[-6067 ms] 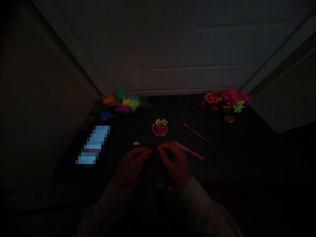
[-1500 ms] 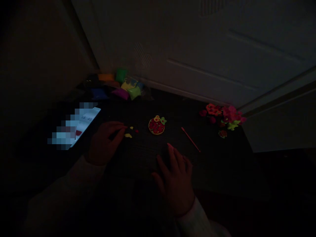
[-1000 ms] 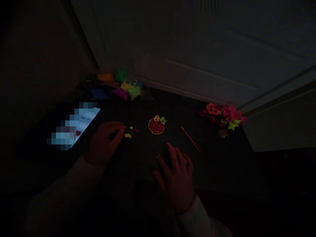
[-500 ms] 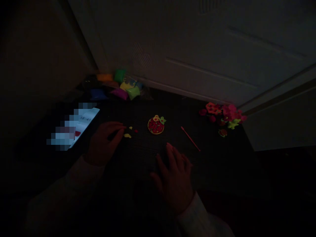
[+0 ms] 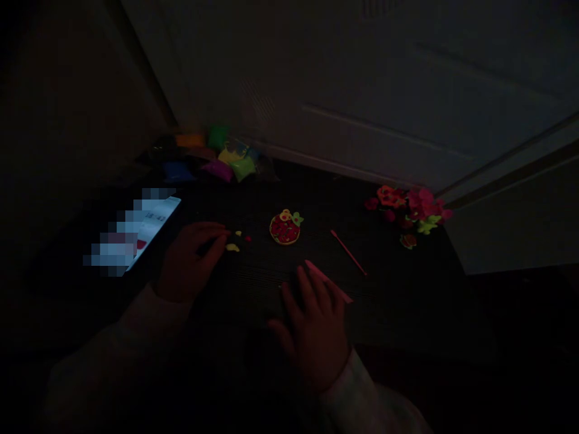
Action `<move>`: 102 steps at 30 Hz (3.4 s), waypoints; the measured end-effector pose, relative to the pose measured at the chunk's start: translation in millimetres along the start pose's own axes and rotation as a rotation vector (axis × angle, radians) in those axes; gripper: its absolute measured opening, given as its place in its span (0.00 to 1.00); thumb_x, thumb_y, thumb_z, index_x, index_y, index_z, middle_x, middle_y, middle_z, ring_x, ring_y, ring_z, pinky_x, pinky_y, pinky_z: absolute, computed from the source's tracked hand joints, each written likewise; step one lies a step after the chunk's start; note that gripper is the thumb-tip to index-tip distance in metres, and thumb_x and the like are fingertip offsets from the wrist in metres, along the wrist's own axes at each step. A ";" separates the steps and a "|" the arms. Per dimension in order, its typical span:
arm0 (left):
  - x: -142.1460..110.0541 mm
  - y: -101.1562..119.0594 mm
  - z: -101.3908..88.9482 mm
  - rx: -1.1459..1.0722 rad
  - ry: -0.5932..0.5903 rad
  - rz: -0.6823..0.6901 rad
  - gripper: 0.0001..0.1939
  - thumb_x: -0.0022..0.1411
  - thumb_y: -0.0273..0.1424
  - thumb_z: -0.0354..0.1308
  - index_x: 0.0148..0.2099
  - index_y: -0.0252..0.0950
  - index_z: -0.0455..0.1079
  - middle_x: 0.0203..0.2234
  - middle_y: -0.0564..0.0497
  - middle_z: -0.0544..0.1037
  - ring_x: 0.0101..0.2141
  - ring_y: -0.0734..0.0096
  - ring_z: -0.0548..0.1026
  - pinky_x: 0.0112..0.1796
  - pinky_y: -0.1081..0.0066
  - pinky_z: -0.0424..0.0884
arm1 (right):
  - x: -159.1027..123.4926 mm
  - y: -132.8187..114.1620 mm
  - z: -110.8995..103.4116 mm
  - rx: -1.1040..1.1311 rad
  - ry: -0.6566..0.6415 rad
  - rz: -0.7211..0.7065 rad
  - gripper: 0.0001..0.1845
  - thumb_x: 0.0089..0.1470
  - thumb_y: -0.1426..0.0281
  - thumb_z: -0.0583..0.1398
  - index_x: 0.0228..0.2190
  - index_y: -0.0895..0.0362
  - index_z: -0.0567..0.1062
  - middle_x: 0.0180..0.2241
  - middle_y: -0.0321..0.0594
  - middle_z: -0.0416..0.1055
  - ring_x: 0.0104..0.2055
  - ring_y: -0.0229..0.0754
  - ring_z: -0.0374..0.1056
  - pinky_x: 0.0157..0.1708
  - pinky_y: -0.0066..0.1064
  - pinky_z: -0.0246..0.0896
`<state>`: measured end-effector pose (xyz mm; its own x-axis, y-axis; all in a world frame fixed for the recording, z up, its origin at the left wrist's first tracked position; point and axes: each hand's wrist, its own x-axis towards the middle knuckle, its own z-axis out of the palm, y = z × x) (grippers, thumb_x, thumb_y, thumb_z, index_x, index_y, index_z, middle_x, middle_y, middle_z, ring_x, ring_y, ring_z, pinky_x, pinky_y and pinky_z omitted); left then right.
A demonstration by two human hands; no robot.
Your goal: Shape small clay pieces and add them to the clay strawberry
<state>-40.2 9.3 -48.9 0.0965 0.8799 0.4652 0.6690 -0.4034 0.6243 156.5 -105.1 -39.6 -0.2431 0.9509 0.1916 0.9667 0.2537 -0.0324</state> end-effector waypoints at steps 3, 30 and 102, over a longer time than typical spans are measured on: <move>-0.1 -0.2 0.1 0.008 0.007 0.006 0.07 0.55 0.29 0.52 0.34 0.36 0.70 0.34 0.48 0.73 0.38 0.68 0.70 0.41 0.63 0.67 | 0.4 0.5 1.2 0.020 -0.005 -0.030 0.22 0.49 0.57 0.53 0.46 0.49 0.67 0.55 0.47 0.54 0.55 0.53 0.49 0.49 0.47 0.45; -0.2 1.7 -1.6 0.017 -0.010 -0.022 0.08 0.55 0.29 0.52 0.34 0.34 0.71 0.34 0.47 0.73 0.38 0.68 0.70 0.41 0.64 0.67 | 7.0 6.5 5.3 0.010 -0.007 -0.010 0.22 0.49 0.55 0.52 0.45 0.48 0.68 0.55 0.47 0.55 0.56 0.52 0.49 0.50 0.48 0.42; -0.1 0.5 -0.6 0.009 -0.017 -0.013 0.07 0.55 0.28 0.52 0.34 0.34 0.70 0.33 0.47 0.73 0.38 0.67 0.70 0.40 0.62 0.67 | 14.1 14.9 5.9 -0.010 -0.082 -0.128 0.29 0.47 0.51 0.52 0.51 0.45 0.61 0.57 0.47 0.50 0.57 0.54 0.47 0.51 0.51 0.41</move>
<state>-40.3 8.9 -48.3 0.1001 0.8893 0.4462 0.6768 -0.3896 0.6247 167.0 -86.9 -43.2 -0.3696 0.9224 0.1126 0.9281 0.3723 -0.0033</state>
